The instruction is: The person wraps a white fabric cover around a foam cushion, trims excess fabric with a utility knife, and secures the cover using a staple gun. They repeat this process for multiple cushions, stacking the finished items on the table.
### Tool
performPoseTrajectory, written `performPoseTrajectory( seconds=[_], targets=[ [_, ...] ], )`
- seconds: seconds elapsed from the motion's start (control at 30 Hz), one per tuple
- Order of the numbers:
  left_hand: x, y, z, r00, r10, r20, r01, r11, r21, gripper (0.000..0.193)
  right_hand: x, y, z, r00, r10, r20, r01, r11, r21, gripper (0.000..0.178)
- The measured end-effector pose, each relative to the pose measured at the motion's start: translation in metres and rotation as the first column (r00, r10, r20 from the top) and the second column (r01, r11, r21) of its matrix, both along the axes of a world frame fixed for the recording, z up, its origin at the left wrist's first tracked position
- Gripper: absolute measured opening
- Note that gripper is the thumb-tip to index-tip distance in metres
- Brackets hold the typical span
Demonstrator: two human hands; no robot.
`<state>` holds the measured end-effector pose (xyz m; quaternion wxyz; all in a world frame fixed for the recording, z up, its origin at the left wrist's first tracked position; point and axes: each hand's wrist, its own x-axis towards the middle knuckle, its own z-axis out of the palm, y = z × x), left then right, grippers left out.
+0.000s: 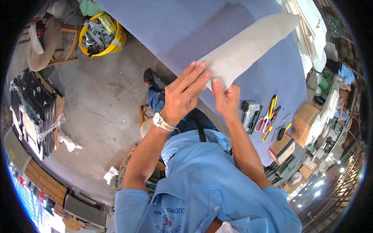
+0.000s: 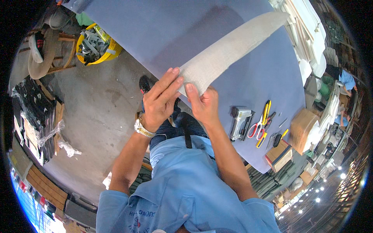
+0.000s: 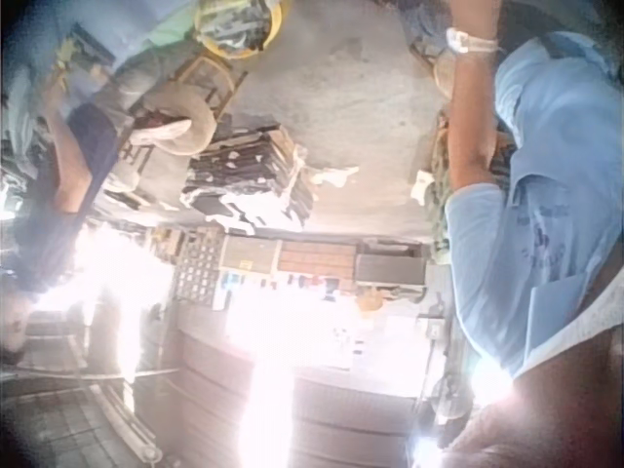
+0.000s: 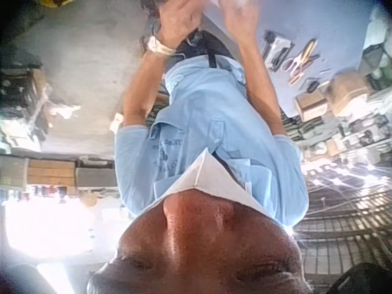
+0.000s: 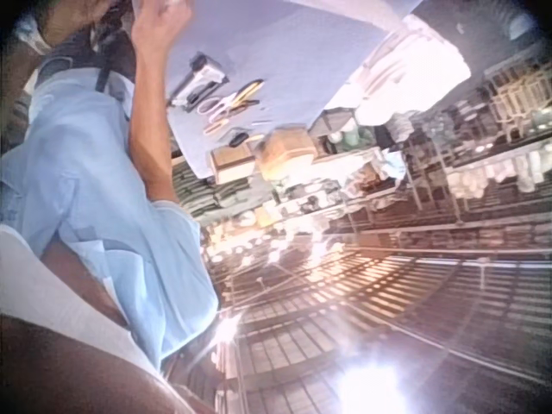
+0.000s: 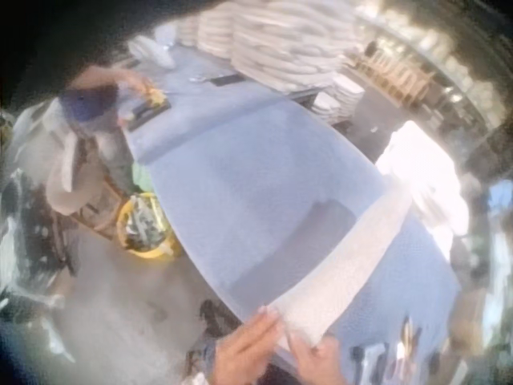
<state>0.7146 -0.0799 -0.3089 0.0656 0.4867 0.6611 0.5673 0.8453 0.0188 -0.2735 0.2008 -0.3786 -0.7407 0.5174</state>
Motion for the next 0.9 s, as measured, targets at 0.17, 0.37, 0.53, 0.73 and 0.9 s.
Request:
performPoseTrajectory(
  seconds=[0.17, 0.37, 0.53, 0.73, 0.9],
  targets=[
    [0.018, -0.007, 0.007, 0.984, -0.002, 0.180, 0.010, 0.999, -0.041, 0.052, 0.009, -0.005, -0.004, 0.996, -0.034, -0.088, 0.029, 0.998, -0.059, 0.034],
    [0.015, -0.012, 0.020, 0.572, -0.093, 0.815, 0.108, 0.993, 0.037, 0.051, 0.017, -0.004, -0.009, 0.994, -0.038, -0.106, 0.032, 0.998, -0.057, 0.033],
    [0.007, -0.007, 0.007, 0.663, -0.086, 0.744, 0.292, 0.944, -0.151, 0.053, 0.019, -0.007, -0.005, 0.995, -0.057, -0.084, 0.048, 0.993, -0.104, 0.040],
    [0.012, -0.005, 0.005, 0.785, -0.146, 0.602, 0.293, 0.944, -0.154, 0.055, 0.028, -0.011, -0.016, 0.979, -0.137, -0.152, 0.103, 0.971, -0.214, 0.036],
    [0.013, -0.004, 0.004, 0.827, -0.157, 0.540, 0.276, 0.950, -0.147, 0.058, 0.032, -0.014, -0.020, 0.971, -0.165, -0.172, 0.122, 0.963, -0.239, 0.038]
  ],
)
